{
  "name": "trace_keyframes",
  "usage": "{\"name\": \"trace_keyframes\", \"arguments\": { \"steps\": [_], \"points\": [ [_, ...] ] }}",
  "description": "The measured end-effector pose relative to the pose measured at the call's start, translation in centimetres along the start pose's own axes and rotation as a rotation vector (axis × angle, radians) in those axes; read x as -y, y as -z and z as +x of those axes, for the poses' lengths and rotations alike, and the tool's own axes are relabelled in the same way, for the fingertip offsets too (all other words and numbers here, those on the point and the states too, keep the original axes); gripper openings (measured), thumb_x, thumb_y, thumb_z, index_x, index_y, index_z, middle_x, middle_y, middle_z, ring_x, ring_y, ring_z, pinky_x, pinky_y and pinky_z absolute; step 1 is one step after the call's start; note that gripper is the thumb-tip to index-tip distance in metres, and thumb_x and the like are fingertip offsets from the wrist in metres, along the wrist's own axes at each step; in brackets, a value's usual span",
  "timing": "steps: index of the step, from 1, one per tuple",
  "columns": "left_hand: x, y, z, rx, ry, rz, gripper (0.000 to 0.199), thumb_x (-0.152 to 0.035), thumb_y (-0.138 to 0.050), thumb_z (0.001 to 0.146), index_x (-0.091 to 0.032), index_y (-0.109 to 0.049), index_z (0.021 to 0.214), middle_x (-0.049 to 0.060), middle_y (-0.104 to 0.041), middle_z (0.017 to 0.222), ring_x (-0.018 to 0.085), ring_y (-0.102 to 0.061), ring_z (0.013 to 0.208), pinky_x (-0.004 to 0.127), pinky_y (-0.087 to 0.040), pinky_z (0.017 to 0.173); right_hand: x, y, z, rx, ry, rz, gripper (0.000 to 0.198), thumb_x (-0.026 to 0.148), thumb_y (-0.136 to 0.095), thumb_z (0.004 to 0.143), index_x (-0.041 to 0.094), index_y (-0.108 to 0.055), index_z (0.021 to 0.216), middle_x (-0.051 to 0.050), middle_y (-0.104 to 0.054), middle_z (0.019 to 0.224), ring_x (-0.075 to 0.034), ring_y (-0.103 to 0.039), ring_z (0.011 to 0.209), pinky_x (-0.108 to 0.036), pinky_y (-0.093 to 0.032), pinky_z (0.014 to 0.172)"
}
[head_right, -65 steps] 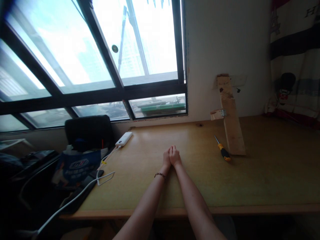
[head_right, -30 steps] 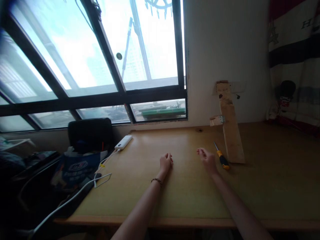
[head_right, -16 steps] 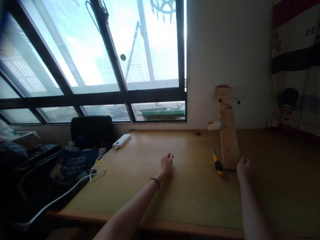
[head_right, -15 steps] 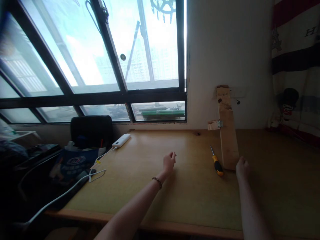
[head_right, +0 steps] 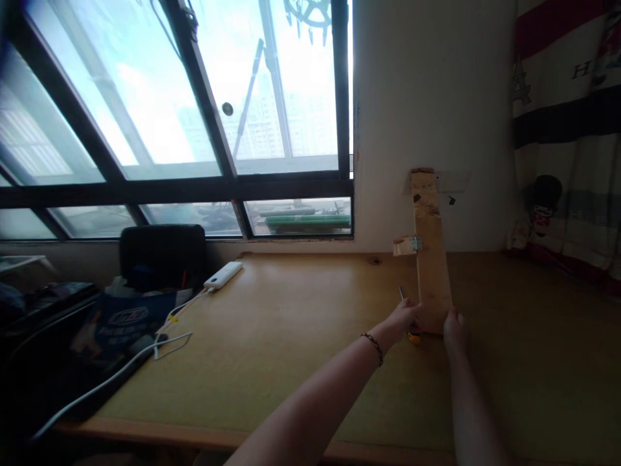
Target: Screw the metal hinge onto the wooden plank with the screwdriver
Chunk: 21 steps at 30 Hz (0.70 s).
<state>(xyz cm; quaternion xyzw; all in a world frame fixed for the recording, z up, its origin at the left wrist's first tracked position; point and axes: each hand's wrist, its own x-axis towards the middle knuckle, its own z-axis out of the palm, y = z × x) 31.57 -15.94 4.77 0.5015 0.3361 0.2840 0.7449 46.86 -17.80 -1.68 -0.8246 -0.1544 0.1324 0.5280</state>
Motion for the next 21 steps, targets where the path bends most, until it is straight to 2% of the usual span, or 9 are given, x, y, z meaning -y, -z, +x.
{"name": "trace_keyframes", "arguments": {
  "steps": [3,6,9,13,15,17,19,21],
  "points": [
    [-0.4,-0.4,-0.5,0.075,0.055,0.044,0.05,-0.033,-0.053,0.076,-0.012,-0.041,0.12,0.01,-0.058,0.091,0.005,-0.047,0.042,0.021,-0.041,0.043,0.1,0.4,-0.8,-0.027,0.0,0.038,0.051,0.043,-0.036,0.077,0.008,-0.061,0.104,-0.017,-0.062,0.102,-0.028,-0.057,0.091,-0.037,-0.043,0.074],
    [-1.1,-0.2,-1.3,0.075,0.058,0.062,0.051,-0.031,-0.055,0.075,-0.013,-0.041,0.121,0.009,-0.057,0.092,0.004,-0.047,0.042,0.021,-0.043,0.044,0.4,0.8,-1.7,-0.064,-0.006,0.076,0.049,0.043,-0.036,0.076,0.011,-0.062,0.102,-0.016,-0.063,0.101,-0.027,-0.057,0.089,-0.036,-0.044,0.072],
    [-1.8,0.7,-2.6,0.09,0.045,0.109,0.051,-0.03,-0.059,0.073,-0.012,-0.045,0.119,0.01,-0.058,0.096,0.004,-0.047,0.044,0.021,-0.043,0.045,1.0,1.1,-2.6,-0.074,-0.022,0.098,0.051,0.043,-0.037,0.075,0.009,-0.061,0.104,-0.017,-0.062,0.104,-0.027,-0.057,0.09,-0.036,-0.043,0.072],
    [-2.2,2.8,-4.9,0.182,-0.05,0.205,0.05,-0.034,-0.064,0.068,-0.016,-0.052,0.113,0.011,-0.055,0.112,0.003,-0.049,0.048,0.019,-0.041,0.045,1.4,2.0,-4.6,-0.064,-0.008,0.103,0.056,0.045,-0.036,0.075,0.006,-0.059,0.107,-0.02,-0.06,0.107,-0.029,-0.056,0.092,-0.038,-0.042,0.073],
    [-2.3,4.2,-6.1,0.195,-0.106,0.232,0.052,-0.035,-0.066,0.067,-0.017,-0.052,0.114,0.011,-0.055,0.114,0.004,-0.05,0.05,0.019,-0.041,0.046,1.2,2.4,-6.5,-0.057,0.016,0.101,0.057,0.047,-0.036,0.075,0.006,-0.06,0.107,-0.019,-0.06,0.108,-0.03,-0.056,0.094,-0.038,-0.041,0.075],
    [-2.7,5.7,-7.3,0.136,-0.171,0.247,0.061,-0.035,-0.07,0.062,-0.017,-0.051,0.116,0.012,-0.055,0.116,0.007,-0.055,0.06,0.02,-0.043,0.051,0.7,2.7,-9.1,-0.035,0.018,0.107,0.057,0.048,-0.036,0.074,0.007,-0.06,0.107,-0.019,-0.06,0.107,-0.03,-0.056,0.094,-0.038,-0.041,0.075],
    [-3.4,7.3,-8.7,0.088,-0.238,0.233,0.068,-0.031,-0.076,0.054,-0.015,-0.052,0.116,0.014,-0.054,0.118,0.014,-0.058,0.079,0.023,-0.047,0.063,0.1,2.7,-12.3,0.029,-0.009,0.103,0.06,0.049,-0.036,0.074,0.006,-0.06,0.108,-0.02,-0.06,0.107,-0.032,-0.056,0.094,-0.038,-0.041,0.075],
    [-4.2,8.8,-10.3,0.154,-0.269,0.119,0.069,-0.027,-0.077,0.052,-0.015,-0.053,0.116,0.015,-0.052,0.121,0.019,-0.058,0.093,0.029,-0.046,0.077,-0.3,2.5,-15.7,0.069,-0.014,0.108,0.062,0.052,-0.035,0.074,0.007,-0.06,0.109,-0.019,-0.061,0.108,-0.032,-0.057,0.095,-0.038,-0.042,0.077]
  ]
}}
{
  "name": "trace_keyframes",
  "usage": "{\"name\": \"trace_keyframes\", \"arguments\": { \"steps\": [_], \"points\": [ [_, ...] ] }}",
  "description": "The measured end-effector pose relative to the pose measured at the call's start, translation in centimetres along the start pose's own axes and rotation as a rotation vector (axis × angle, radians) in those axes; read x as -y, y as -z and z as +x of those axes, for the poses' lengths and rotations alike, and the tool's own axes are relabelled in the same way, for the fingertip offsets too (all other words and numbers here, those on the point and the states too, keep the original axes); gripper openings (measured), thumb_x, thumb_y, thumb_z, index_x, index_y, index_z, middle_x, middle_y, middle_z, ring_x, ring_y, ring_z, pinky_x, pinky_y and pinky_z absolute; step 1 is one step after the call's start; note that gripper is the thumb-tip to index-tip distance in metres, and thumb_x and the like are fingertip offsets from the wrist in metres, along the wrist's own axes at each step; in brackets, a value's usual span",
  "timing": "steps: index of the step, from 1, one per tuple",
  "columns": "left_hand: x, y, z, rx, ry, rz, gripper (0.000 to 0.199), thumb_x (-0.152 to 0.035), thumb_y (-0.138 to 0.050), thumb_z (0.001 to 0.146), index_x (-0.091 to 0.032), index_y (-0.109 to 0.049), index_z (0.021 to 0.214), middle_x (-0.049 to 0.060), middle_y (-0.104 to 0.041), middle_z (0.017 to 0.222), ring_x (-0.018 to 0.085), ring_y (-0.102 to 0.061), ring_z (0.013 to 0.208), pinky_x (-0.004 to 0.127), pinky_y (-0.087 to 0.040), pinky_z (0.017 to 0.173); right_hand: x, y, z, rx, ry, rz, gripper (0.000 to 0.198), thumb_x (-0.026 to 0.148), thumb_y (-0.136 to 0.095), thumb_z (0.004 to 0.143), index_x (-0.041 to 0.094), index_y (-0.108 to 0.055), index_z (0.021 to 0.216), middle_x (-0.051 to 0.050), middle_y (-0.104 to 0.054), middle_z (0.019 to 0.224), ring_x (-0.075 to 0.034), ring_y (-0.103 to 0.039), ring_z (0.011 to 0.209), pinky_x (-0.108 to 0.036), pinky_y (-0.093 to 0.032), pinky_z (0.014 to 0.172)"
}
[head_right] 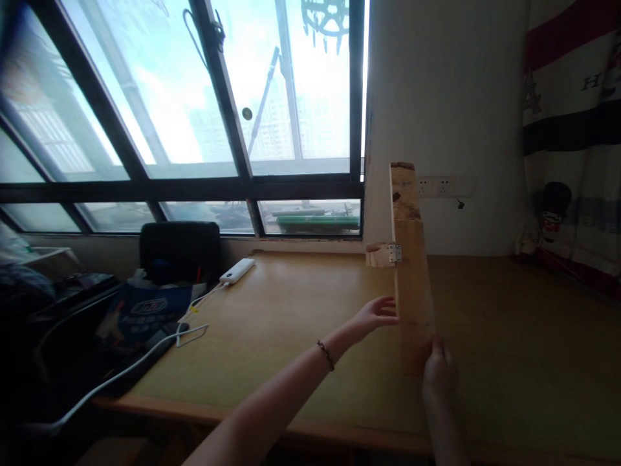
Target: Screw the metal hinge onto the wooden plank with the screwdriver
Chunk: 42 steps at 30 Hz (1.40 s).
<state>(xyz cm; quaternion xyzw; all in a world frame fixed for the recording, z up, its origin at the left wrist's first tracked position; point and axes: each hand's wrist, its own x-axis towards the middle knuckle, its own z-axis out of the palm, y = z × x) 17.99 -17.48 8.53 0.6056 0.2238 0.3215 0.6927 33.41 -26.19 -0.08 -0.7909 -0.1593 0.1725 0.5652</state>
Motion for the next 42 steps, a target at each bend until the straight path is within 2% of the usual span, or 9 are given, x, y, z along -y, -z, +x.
{"name": "trace_keyframes", "arguments": {
  "steps": [2,4,9,14,19,22,25,34,42],
  "points": [
    [-0.9,1.1,-1.7,0.085,-0.052,-0.136,0.065,-0.024,-0.076,0.054,-0.015,-0.054,0.115,0.015,-0.055,0.118,0.021,-0.057,0.098,0.033,-0.044,0.085,-0.2,-0.7,-3.3,0.039,0.023,-0.017,0.063,0.055,-0.032,0.075,0.009,-0.06,0.109,-0.018,-0.061,0.109,-0.032,-0.056,0.098,-0.038,-0.042,0.079],
    [-1.2,2.1,-3.4,0.098,-0.092,-0.227,0.061,-0.021,-0.076,0.053,-0.013,-0.057,0.111,0.014,-0.058,0.114,0.023,-0.057,0.099,0.035,-0.042,0.088,0.0,-1.5,-6.4,0.103,0.032,-0.031,0.063,0.057,-0.032,0.075,0.011,-0.06,0.108,-0.017,-0.061,0.109,-0.032,-0.056,0.099,-0.037,-0.042,0.079],
    [-0.5,5.6,-6.9,-0.053,-0.062,-0.351,0.058,-0.017,-0.075,0.051,-0.012,-0.058,0.106,0.013,-0.063,0.106,0.025,-0.06,0.094,0.037,-0.044,0.085,0.7,-4.1,-12.0,0.268,0.088,0.045,0.063,0.059,-0.032,0.075,0.01,-0.06,0.103,-0.017,-0.061,0.11,-0.03,-0.055,0.101,-0.035,-0.042,0.083],
    [0.1,11.0,-8.9,-0.126,0.014,-0.346,0.061,-0.009,-0.071,0.049,-0.011,-0.057,0.108,0.013,-0.065,0.101,0.025,-0.061,0.09,0.035,-0.046,0.079,1.4,-7.4,-14.3,0.408,0.256,0.098,0.052,0.057,-0.041,0.071,0.013,-0.066,0.083,-0.016,-0.067,0.093,-0.031,-0.06,0.09,-0.036,-0.044,0.079],
    [1.2,14.9,-9.6,-0.198,0.028,-0.355,0.057,-0.005,-0.066,0.05,-0.01,-0.058,0.106,0.012,-0.065,0.1,0.024,-0.062,0.088,0.033,-0.048,0.077,3.2,-11.3,-14.6,0.543,0.309,0.177,0.051,0.045,-0.048,0.069,0.011,-0.06,0.105,-0.014,-0.062,0.108,-0.026,-0.058,0.099,-0.032,-0.044,0.084],
    [1.8,15.8,-9.7,-0.272,0.021,-0.366,0.053,-0.005,-0.065,0.051,-0.011,-0.058,0.104,0.012,-0.066,0.099,0.023,-0.062,0.089,0.033,-0.048,0.078,4.0,-13.1,-14.4,0.606,0.292,0.158,0.048,0.047,-0.047,0.069,0.012,-0.064,0.097,-0.014,-0.066,0.1,-0.027,-0.06,0.091,-0.031,-0.046,0.077],
    [2.0,16.1,-9.8,-0.304,0.028,-0.373,0.049,-0.004,-0.065,0.051,-0.01,-0.059,0.099,0.012,-0.065,0.098,0.024,-0.062,0.09,0.034,-0.049,0.08,3.8,-14.1,-14.3,0.598,0.285,0.157,0.049,0.05,-0.047,0.068,0.011,-0.066,0.09,-0.014,-0.067,0.097,-0.027,-0.061,0.089,-0.032,-0.046,0.075],
    [2.7,16.7,-9.8,-0.206,0.084,-0.429,0.049,-0.001,-0.064,0.051,-0.01,-0.059,0.099,0.013,-0.064,0.101,0.025,-0.061,0.091,0.036,-0.049,0.081,1.6,-14.2,-14.7,0.636,0.178,0.251,0.044,0.046,-0.051,0.066,0.011,-0.063,0.09,-0.013,-0.068,0.093,-0.026,-0.061,0.085,-0.031,-0.047,0.072],
    [3.3,17.1,-9.8,-0.159,0.137,-0.435,0.046,-0.001,-0.062,0.052,-0.009,-0.061,0.097,0.011,-0.065,0.1,0.023,-0.061,0.092,0.031,-0.048,0.083,1.2,-14.3,-14.6,0.628,0.171,0.225,0.042,0.046,-0.051,0.065,0.011,-0.064,0.085,-0.012,-0.068,0.087,-0.026,-0.061,0.08,-0.031,-0.047,0.068]
  ]
}}
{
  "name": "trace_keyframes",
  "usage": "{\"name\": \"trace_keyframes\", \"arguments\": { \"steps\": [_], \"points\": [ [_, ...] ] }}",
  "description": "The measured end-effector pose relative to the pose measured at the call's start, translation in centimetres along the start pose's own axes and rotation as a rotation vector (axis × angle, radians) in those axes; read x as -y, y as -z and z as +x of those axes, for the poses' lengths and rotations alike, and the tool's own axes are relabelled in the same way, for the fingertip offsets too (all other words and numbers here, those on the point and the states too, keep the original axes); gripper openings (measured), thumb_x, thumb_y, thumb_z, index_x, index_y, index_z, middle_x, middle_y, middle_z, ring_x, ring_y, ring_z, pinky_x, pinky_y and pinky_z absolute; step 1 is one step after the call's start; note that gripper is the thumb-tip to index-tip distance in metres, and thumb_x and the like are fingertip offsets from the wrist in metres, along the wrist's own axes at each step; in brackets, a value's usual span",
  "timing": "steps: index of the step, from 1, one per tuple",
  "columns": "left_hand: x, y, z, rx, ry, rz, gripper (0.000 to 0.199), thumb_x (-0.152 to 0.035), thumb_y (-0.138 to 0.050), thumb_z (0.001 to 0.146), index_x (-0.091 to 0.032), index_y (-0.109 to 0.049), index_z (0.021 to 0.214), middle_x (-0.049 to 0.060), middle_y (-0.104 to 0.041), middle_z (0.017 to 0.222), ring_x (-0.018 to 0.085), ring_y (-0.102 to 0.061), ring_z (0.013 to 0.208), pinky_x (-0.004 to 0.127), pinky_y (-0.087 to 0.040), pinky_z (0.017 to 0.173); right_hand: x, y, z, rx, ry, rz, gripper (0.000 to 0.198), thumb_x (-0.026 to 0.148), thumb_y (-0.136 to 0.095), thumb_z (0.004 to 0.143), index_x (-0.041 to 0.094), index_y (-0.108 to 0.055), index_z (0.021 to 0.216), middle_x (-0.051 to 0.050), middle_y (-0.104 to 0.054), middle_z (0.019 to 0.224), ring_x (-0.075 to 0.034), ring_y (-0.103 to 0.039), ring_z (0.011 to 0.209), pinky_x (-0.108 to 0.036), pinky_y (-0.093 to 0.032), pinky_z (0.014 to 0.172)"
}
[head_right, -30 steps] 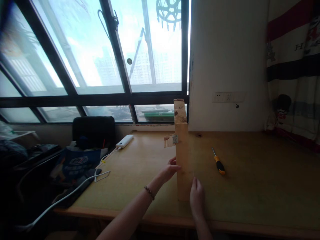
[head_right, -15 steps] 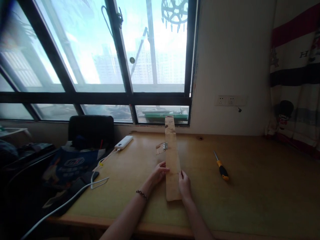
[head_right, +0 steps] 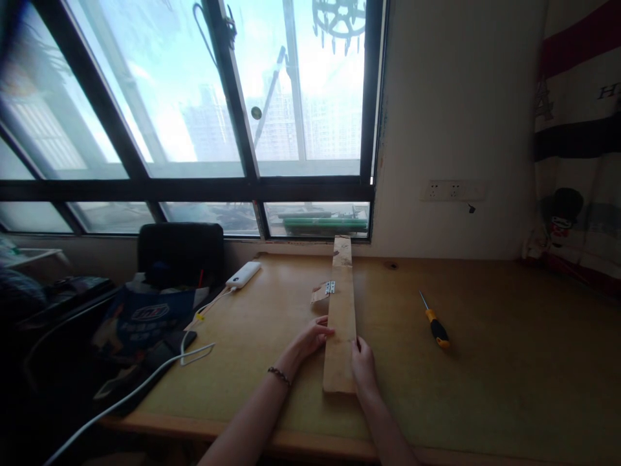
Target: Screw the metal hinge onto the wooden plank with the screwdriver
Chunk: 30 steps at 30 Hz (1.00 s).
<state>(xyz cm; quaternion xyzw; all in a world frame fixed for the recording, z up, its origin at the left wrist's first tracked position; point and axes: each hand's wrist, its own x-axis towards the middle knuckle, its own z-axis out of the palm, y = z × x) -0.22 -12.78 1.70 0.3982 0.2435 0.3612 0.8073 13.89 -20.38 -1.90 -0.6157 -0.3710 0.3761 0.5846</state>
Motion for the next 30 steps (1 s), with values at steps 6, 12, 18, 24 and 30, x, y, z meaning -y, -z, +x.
{"name": "trace_keyframes", "arguments": {
  "steps": [6,12,18,24,30],
  "points": [
    [-0.1,0.0,-0.1,-0.017,0.03,0.01,0.046,0.001,-0.061,0.053,-0.009,-0.061,0.097,0.011,-0.066,0.098,0.024,-0.061,0.094,0.033,-0.047,0.084,-0.1,0.0,0.1,-0.011,-0.01,0.001,0.043,0.048,-0.053,0.063,0.012,-0.066,0.083,-0.011,-0.069,0.085,-0.026,-0.062,0.08,-0.031,-0.048,0.069],
    [0.0,-0.2,-0.2,0.002,0.022,0.022,0.043,0.0,-0.061,0.053,-0.009,-0.061,0.096,0.012,-0.065,0.099,0.024,-0.061,0.093,0.035,-0.047,0.084,0.1,0.0,-0.2,-0.017,0.023,-0.032,0.043,0.044,-0.051,0.066,0.011,-0.066,0.088,-0.013,-0.068,0.092,-0.028,-0.061,0.085,-0.033,-0.047,0.073],
    [0.3,-0.1,-0.1,-0.057,0.011,0.082,0.043,-0.002,-0.063,0.053,-0.008,-0.061,0.095,0.012,-0.066,0.095,0.024,-0.062,0.088,0.034,-0.049,0.079,1.4,-0.1,-1.0,-0.027,0.083,-0.164,0.05,0.046,-0.048,0.069,0.011,-0.064,0.1,-0.014,-0.065,0.103,-0.029,-0.058,0.096,-0.034,-0.044,0.082],
    [1.3,0.6,1.3,-0.263,-0.125,0.007,0.04,-0.007,-0.065,0.057,-0.012,-0.059,0.096,0.011,-0.065,0.099,0.021,-0.062,0.089,0.031,-0.048,0.08,2.1,-0.3,-1.5,-0.077,0.092,-0.207,0.051,0.048,-0.049,0.068,0.012,-0.065,0.1,-0.013,-0.064,0.105,-0.029,-0.057,0.101,-0.032,-0.044,0.083],
    [1.3,0.8,1.5,-0.305,-0.139,-0.047,0.045,0.001,-0.065,0.051,-0.011,-0.06,0.094,0.012,-0.064,0.103,0.023,-0.061,0.094,0.034,-0.046,0.086,1.5,0.3,-1.0,-0.075,0.097,-0.307,0.059,0.046,-0.042,0.072,0.004,-0.061,0.108,-0.018,-0.06,0.112,-0.029,-0.055,0.105,-0.034,-0.041,0.091]
  ]
}}
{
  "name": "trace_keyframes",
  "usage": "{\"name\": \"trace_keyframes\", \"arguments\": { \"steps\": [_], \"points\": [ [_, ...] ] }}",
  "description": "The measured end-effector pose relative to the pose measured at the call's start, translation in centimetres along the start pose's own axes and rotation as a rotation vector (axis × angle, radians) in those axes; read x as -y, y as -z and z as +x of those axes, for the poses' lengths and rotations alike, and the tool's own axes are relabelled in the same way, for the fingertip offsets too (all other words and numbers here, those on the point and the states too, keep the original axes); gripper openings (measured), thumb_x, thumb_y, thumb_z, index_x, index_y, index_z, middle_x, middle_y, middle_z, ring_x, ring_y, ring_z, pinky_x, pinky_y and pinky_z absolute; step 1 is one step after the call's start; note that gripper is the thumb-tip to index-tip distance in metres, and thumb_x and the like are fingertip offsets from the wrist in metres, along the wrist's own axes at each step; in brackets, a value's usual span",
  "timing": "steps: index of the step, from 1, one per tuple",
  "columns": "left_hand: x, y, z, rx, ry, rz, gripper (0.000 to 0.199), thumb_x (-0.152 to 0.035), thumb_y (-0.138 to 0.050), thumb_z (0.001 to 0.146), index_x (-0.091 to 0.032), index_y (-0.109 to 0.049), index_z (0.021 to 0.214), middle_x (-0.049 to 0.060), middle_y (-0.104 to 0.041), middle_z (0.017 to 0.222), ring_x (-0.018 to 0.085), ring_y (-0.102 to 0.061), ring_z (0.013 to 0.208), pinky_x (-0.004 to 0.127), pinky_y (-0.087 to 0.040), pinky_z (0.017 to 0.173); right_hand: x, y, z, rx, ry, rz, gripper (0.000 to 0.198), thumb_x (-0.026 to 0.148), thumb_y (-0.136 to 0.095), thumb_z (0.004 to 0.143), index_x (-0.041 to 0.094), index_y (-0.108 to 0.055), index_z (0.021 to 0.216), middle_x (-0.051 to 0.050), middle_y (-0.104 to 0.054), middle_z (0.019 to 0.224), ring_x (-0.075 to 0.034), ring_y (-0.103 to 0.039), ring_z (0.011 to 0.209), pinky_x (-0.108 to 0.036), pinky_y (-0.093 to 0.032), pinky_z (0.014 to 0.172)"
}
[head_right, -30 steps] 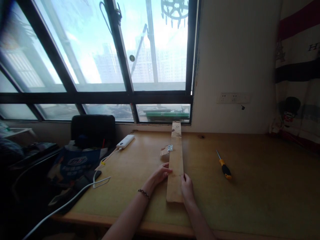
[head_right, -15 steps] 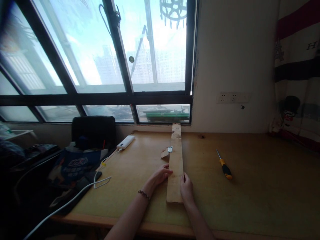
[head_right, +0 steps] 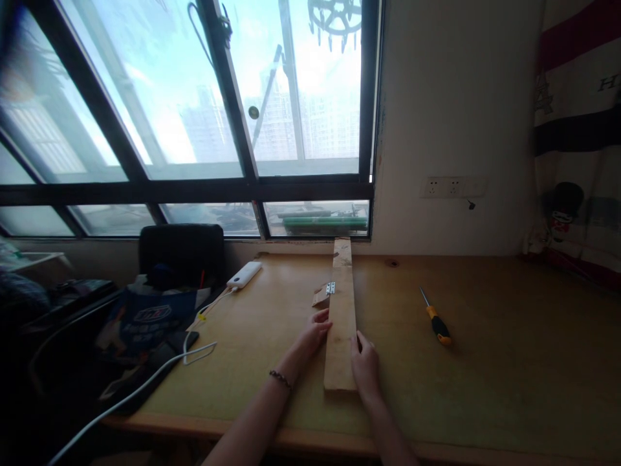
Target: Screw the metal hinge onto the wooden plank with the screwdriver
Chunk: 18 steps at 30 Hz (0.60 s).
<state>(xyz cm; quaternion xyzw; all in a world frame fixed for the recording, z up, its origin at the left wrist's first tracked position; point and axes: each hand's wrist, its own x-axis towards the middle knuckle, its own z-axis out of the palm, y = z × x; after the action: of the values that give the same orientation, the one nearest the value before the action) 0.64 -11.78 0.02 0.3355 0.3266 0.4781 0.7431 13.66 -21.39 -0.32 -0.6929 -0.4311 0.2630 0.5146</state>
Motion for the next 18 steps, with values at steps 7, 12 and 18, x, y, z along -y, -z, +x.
{"name": "trace_keyframes", "arguments": {
  "steps": [7,12,18],
  "points": [
    [0.0,0.1,-0.1,0.01,0.012,-0.035,0.047,0.007,-0.059,0.05,-0.01,-0.06,0.093,0.013,-0.064,0.102,0.023,-0.06,0.096,0.033,-0.046,0.086,0.1,0.7,0.2,-0.041,-0.038,0.107,0.055,0.046,-0.044,0.071,0.005,-0.066,0.099,-0.018,-0.064,0.103,-0.03,-0.06,0.097,-0.036,-0.045,0.084],
    [0.0,0.0,-0.1,-0.005,0.031,-0.035,0.047,0.009,-0.057,0.05,-0.009,-0.06,0.093,0.012,-0.065,0.1,0.022,-0.061,0.093,0.028,-0.049,0.077,0.8,0.9,-0.1,-0.052,-0.011,0.114,0.054,0.051,-0.044,0.07,0.006,-0.07,0.087,-0.017,-0.068,0.093,-0.032,-0.062,0.087,-0.035,-0.047,0.073],
    [0.1,0.1,0.8,-0.131,0.051,-0.021,0.041,0.011,-0.053,0.049,-0.01,-0.058,0.084,0.01,-0.066,0.086,0.018,-0.064,0.076,0.025,-0.05,0.066,1.0,1.0,0.3,-0.065,0.008,0.022,0.054,0.052,-0.04,0.074,0.008,-0.07,0.08,-0.015,-0.07,0.079,-0.027,-0.063,0.071,-0.029,-0.045,0.061]
  ]
}}
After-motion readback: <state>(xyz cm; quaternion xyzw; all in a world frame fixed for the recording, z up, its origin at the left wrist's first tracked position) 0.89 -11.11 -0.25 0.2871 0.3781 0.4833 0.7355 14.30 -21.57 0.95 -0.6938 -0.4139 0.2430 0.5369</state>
